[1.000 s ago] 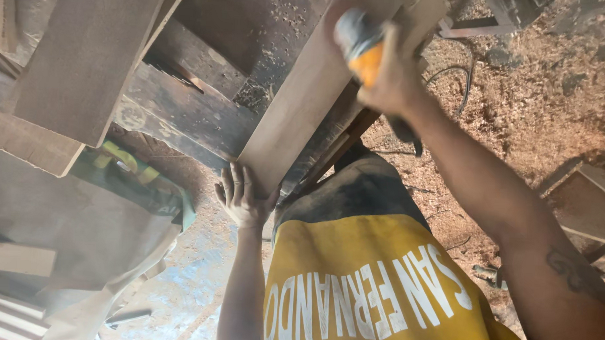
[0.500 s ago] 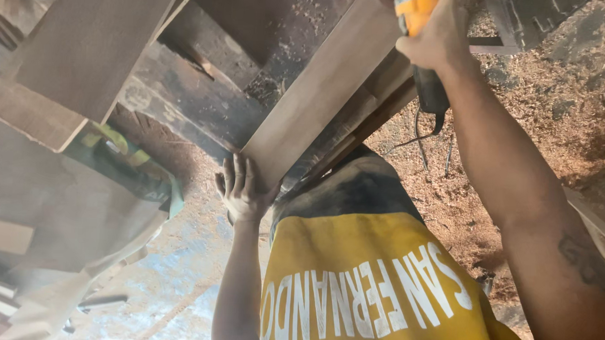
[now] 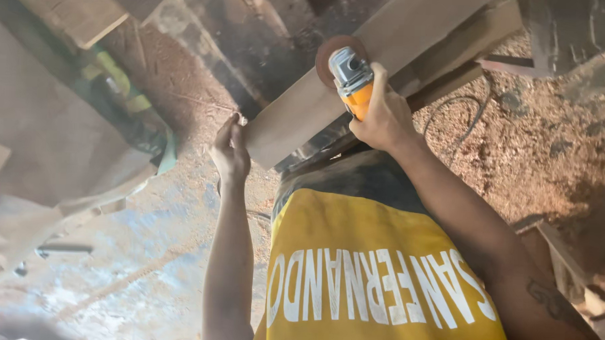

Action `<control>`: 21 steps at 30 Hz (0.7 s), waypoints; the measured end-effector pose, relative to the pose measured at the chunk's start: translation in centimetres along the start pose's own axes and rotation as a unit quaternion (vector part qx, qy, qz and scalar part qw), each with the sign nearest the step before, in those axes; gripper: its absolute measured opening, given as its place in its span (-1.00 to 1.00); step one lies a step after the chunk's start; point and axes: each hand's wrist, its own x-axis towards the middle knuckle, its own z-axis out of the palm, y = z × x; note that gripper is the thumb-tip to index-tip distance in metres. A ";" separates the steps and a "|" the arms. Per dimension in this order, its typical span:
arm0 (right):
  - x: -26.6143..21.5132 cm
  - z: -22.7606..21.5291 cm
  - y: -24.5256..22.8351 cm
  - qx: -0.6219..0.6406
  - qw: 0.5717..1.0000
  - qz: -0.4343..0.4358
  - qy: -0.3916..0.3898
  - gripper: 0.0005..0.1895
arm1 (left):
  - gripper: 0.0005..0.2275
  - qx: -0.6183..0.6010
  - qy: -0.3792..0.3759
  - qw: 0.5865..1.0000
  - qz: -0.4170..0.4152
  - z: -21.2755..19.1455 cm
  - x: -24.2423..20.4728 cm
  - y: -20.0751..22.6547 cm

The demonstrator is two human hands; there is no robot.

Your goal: The person uses an angle grinder with a sanding disc to smooth the surface of a wooden plank. They hold the plank with one hand and move the grinder along its length, generating sawdust. The person flips the plank to sand the other side and continues the process.

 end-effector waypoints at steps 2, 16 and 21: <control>-0.4 1.1 -1.6 -0.017 1.000 -0.008 -0.023 0.01 | -0.38 -0.150 0.034 0.981 -0.121 -1.1 0.1 -1.6; -3.4 6.4 -9.4 -0.055 0.985 -0.087 -0.135 0.03 | -0.16 -0.485 0.017 0.832 -0.270 -6.9 -4.3 -6.7; -3.7 7.8 -11.4 -0.068 0.974 -0.128 -0.172 0.01 | -0.16 -0.472 0.046 0.839 -0.268 -8.3 -5.8 -8.9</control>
